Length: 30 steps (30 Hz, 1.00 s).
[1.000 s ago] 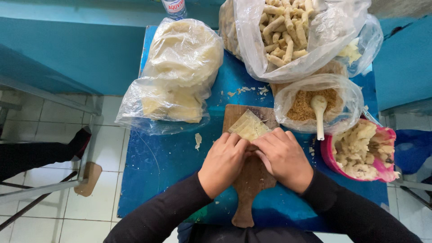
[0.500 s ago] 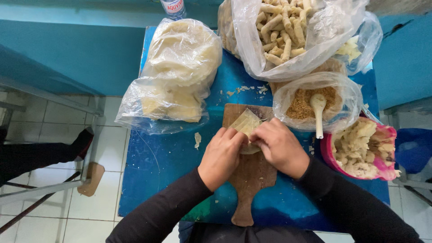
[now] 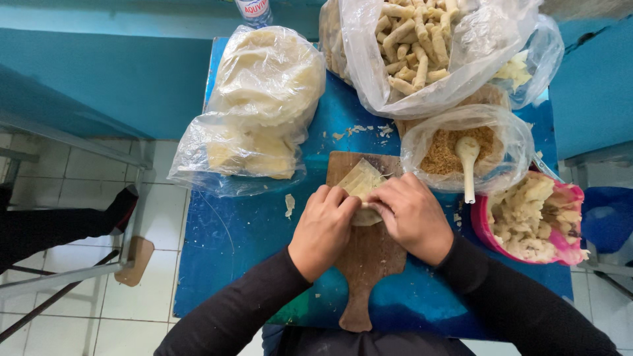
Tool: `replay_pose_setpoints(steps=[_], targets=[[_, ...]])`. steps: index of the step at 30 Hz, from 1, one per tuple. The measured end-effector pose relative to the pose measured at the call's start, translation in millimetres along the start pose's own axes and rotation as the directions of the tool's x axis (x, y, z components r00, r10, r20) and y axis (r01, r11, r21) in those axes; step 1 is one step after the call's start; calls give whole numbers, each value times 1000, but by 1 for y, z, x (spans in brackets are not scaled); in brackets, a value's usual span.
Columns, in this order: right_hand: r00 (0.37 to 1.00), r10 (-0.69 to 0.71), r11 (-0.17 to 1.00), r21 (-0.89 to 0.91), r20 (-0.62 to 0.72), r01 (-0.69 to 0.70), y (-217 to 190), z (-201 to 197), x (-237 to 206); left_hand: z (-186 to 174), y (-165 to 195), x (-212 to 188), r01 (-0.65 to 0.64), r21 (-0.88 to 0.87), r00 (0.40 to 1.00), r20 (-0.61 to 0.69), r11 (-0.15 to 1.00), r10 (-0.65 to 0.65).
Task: The person takes pieces of dough from a plastic bag, flattens and folds a dough sheet on a small wooden board, then rolls and shapes small dough cylinders by hand and places the finished pieces into a bag. A pink bowl holds dough scraps and a container of brown sugar with a spoon sits on the table.
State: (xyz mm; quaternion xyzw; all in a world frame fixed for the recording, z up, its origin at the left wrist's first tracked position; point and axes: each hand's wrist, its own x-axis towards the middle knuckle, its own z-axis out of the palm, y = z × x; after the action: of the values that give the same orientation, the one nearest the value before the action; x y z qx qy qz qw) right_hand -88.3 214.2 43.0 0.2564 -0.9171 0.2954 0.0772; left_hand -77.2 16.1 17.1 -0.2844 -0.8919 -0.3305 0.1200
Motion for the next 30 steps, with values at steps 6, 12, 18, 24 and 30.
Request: replay_pose_setpoints(steps=[6, 12, 18, 24, 30], targets=[[997, -77, 996, -38, -12, 77, -2, 0, -2, 1, 0, -3, 32, -9, 999, 12, 999, -32], [996, -81, 977, -201, -24, 74, -5, 6, -1, 4, -3, -1, 33, -4, 999, -15, 999, -33], [976, -209, 933, -313, -58, 181, -5, 9, -5, 0, -6, 1, 24, 48, 999, -43, 999, -22], [962, -268, 863, -456, -49, 217, -12, 15, -10, -11, -1, -3, 72, 41, 997, -44, 997, -70], [985, -117, 966, -244, -123, 84, -9, 15, 0, -15, 4, -5, 110, 37, 993, -42, 993, -109]])
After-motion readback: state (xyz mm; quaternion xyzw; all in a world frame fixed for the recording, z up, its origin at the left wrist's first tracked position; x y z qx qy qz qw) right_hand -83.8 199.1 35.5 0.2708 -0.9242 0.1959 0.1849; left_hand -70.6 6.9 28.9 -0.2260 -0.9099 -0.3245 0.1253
